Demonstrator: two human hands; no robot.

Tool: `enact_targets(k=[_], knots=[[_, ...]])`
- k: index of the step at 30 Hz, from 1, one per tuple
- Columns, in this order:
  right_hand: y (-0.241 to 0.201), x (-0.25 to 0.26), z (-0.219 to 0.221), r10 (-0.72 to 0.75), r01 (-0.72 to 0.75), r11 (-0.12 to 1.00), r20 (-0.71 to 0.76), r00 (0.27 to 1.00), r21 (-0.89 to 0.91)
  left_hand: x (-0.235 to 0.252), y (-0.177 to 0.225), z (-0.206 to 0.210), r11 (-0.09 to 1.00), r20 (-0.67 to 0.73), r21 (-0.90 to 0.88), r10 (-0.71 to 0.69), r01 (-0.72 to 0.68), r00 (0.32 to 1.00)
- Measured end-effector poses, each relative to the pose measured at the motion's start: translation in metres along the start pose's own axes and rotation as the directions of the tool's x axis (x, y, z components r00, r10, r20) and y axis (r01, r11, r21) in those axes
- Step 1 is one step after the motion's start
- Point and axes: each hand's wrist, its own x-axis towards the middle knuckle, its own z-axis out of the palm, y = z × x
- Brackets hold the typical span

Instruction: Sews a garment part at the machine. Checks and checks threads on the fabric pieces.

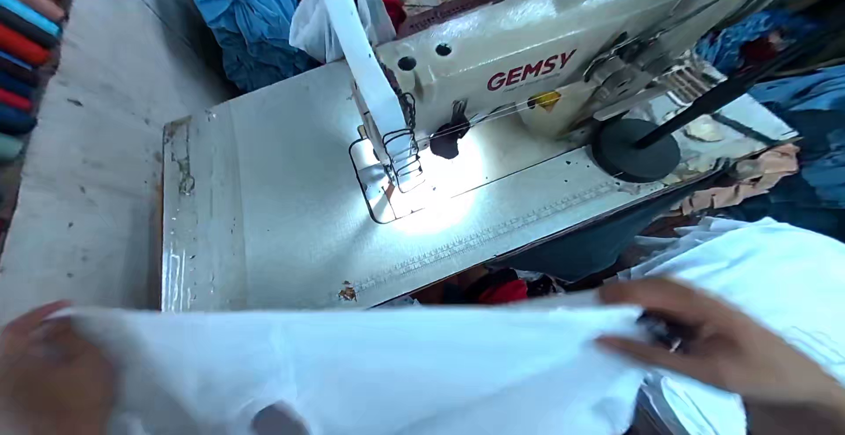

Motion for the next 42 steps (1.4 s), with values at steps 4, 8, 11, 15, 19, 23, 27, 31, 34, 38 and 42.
enact_targets(k=[4,8,11,15,19,23,27,31,34,38,42], knots=[[0.009,0.048,-0.052,-0.066,-0.307,0.782,-0.562,0.824,-0.542,0.030,0.058,0.112,0.995,0.050,-0.035,0.094,-0.093,0.994],[0.036,0.104,-0.010,0.031,-0.362,0.736,-0.507,0.862,-0.571,0.032,0.123,0.123,0.960,-0.040,-0.250,0.117,-0.124,0.992],[0.050,0.120,0.060,-0.022,-0.208,0.820,-0.392,0.920,-0.533,-0.001,0.186,0.135,0.845,-0.049,-0.385,0.382,-0.370,0.923],[0.073,0.129,0.088,0.016,-0.290,0.737,-0.413,0.911,-0.611,-0.025,0.216,0.175,0.819,0.161,-0.262,0.559,-0.511,0.813],[0.095,0.130,0.044,0.031,-0.384,0.641,-0.478,0.878,-0.665,-0.017,0.238,0.186,0.832,0.204,-0.300,0.534,-0.467,0.820],[0.112,0.127,0.000,0.056,-0.412,0.598,-0.478,0.877,-0.687,-0.011,0.260,0.189,0.764,0.180,-0.476,0.570,-0.436,0.802],[0.114,0.129,-0.006,0.045,-0.409,0.546,-0.461,0.886,-0.732,-0.042,0.266,0.168,0.760,0.007,-0.486,0.497,-0.431,0.868],[0.108,0.129,-0.002,0.062,-0.416,0.517,-0.452,0.890,-0.748,-0.104,0.273,0.147,0.744,-0.015,-0.533,0.467,-0.402,0.884],[0.087,0.125,0.006,0.163,-0.450,0.569,-0.442,0.882,-0.688,-0.123,0.271,0.161,0.761,-0.037,-0.477,0.483,-0.441,0.875],[0.046,0.093,0.045,0.195,-0.341,0.731,-0.298,0.935,-0.592,-0.123,0.270,0.160,0.757,-0.010,-0.492,0.489,-0.429,0.872],[0.038,0.056,0.084,0.054,-0.132,0.817,-0.155,0.987,-0.561,-0.124,0.273,0.163,0.772,-0.016,-0.474,0.474,-0.424,0.881]])
